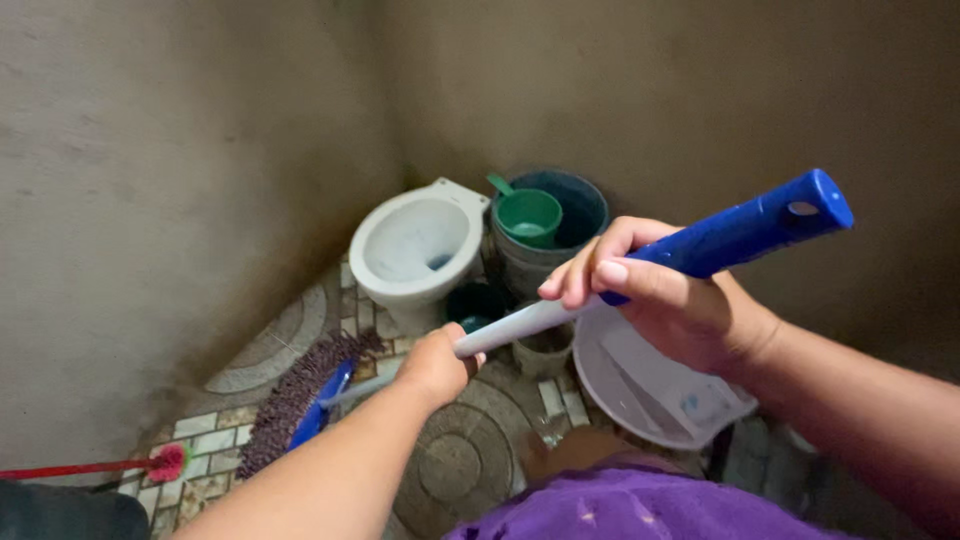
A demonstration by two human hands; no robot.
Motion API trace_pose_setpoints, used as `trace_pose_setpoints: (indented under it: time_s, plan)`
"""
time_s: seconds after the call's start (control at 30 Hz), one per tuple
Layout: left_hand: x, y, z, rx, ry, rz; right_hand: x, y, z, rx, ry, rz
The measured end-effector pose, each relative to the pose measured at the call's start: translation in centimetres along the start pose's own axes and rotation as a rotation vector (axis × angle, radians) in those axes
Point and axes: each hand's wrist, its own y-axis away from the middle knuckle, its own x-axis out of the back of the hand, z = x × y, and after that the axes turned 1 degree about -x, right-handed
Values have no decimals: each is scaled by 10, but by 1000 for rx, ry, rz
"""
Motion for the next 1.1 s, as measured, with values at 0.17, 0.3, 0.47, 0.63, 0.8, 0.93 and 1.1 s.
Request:
trace_pose_setpoints:
  time_s: [0.17,0.3,0.47,0.63,0.8,0.93,1.1]
  plan:
    - [-20,11,-17,-99,-34,116,3,22,1,14,-8,-38]
    - [-34,6,-24,-2,-81,15,7,45,-16,22,-21,10]
    - [-80,7,18,-13,-142,-103,29,97,-57,12,18,148]
    - [-131,25,107,-221,-62,-254,67,158,-115,60,111,288]
    - [-161,41,220,-442,98,-302,107,184,-182,195,220,381]
    - [-164,53,276,-328,298,-419,98,167,-195,290,358,248]
    - [-150,49,292,-230,445,-448,71,154,-131,86,457,555]
